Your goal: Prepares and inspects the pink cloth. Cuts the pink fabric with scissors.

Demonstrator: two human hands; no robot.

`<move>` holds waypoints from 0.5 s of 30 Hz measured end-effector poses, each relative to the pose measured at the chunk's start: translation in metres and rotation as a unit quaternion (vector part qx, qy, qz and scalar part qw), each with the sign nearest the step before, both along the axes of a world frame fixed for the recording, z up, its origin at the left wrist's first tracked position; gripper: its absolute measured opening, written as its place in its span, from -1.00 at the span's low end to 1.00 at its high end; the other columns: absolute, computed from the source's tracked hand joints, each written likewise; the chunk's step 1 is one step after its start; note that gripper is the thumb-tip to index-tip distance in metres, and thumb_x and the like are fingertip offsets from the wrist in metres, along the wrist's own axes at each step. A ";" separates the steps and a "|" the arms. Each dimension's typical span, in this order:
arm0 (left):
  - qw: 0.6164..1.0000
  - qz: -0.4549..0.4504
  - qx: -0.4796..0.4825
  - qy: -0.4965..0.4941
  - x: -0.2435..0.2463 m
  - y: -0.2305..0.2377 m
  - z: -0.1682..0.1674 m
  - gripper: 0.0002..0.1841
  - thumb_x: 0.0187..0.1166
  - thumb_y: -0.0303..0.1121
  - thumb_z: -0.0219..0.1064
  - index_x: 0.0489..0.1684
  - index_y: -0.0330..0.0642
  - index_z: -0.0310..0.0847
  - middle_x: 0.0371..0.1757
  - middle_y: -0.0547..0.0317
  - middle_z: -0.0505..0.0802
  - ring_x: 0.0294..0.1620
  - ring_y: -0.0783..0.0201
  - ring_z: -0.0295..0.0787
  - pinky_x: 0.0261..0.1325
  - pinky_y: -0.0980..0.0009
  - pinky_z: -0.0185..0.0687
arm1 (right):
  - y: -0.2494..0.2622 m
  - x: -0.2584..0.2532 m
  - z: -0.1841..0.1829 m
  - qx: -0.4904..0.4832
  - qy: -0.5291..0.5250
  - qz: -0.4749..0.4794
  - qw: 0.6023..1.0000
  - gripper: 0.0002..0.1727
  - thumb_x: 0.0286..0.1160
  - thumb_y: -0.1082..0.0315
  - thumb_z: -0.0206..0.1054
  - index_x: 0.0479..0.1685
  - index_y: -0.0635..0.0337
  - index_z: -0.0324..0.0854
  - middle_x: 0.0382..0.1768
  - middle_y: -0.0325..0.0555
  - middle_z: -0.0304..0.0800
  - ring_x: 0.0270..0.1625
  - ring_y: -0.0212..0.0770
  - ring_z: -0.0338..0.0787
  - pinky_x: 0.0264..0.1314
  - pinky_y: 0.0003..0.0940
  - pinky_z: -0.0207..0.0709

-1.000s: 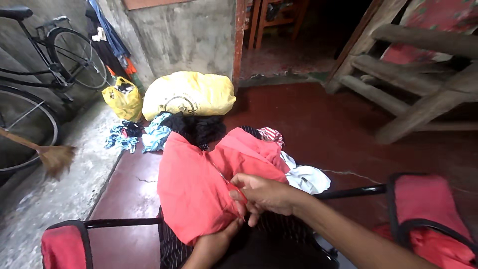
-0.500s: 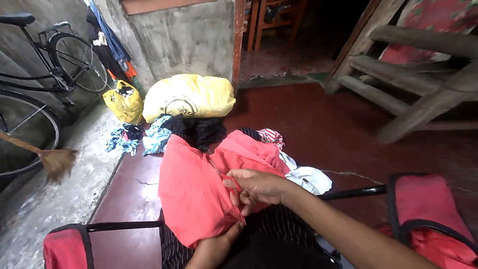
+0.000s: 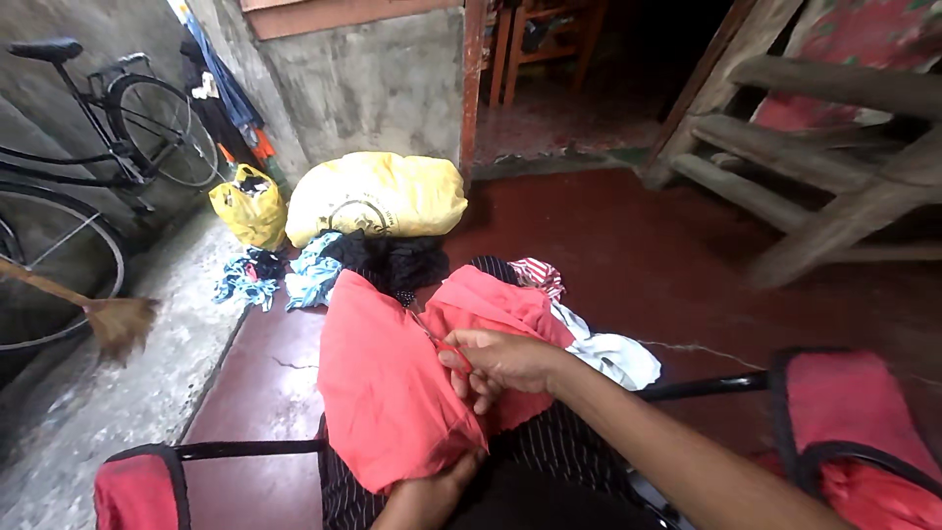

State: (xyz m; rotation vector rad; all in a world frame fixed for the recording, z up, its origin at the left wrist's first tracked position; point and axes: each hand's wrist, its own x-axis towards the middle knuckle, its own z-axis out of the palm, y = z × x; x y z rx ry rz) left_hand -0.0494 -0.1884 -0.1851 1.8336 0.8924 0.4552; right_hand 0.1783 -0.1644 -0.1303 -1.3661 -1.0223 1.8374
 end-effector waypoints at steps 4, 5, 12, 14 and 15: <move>1.000 -0.006 -0.012 0.012 -0.002 0.000 0.000 -0.68 0.51 -0.09 0.50 0.03 -0.08 0.85 -0.01 0.34 0.92 0.13 0.59 0.79 0.37 0.47 0.66 | 0.004 -0.003 -0.006 0.003 -0.001 -0.027 1.000 -0.67 0.70 0.26 0.32 0.29 0.13 0.40 -0.39 -0.20 0.66 -0.43 -0.32 0.74 -0.31 -0.36 0.74; 1.000 -0.007 -0.016 0.018 -0.003 0.000 0.002 -0.68 0.51 -0.08 0.49 0.03 -0.07 0.85 -0.01 0.35 0.92 0.13 0.60 0.79 0.37 0.47 0.66 | 0.004 -0.004 -0.007 0.002 0.002 -0.031 1.000 -0.67 0.69 0.27 0.32 0.29 0.13 0.40 -0.39 -0.21 0.66 -0.43 -0.32 0.74 -0.31 -0.36 0.74; 0.967 0.114 -0.074 -0.216 -0.015 0.014 0.005 -0.76 0.70 -0.39 0.22 0.01 -0.35 0.76 -0.09 0.10 0.93 0.01 0.27 0.89 0.23 0.24 0.81 | 0.002 -0.006 0.002 0.020 0.017 -0.041 0.999 -0.70 0.71 0.22 0.31 0.26 0.12 0.46 -0.39 -0.23 0.65 -0.46 -0.34 0.70 -0.30 -0.34 0.74; 0.915 0.156 -0.139 -0.346 -0.017 0.030 0.002 -0.48 0.85 -0.11 -0.18 0.23 -0.42 0.54 0.05 -0.08 0.89 -0.04 0.06 0.91 0.11 0.08 0.85 | 0.005 -0.009 0.003 0.025 0.036 -0.034 0.998 -0.69 0.72 0.22 0.29 0.28 0.12 0.45 -0.39 -0.24 0.64 -0.45 -0.34 0.71 -0.26 -0.33 0.76; 0.883 0.171 -0.157 -0.409 -0.018 0.038 0.000 -0.41 0.83 0.04 -0.19 0.42 -0.34 0.40 0.18 -0.11 0.84 -0.05 0.01 0.90 0.06 0.07 0.85 | 0.006 -0.010 0.002 0.028 0.042 -0.030 0.998 -0.68 0.72 0.23 0.29 0.29 0.12 0.43 -0.39 -0.24 0.64 -0.44 -0.34 0.72 -0.25 -0.33 0.76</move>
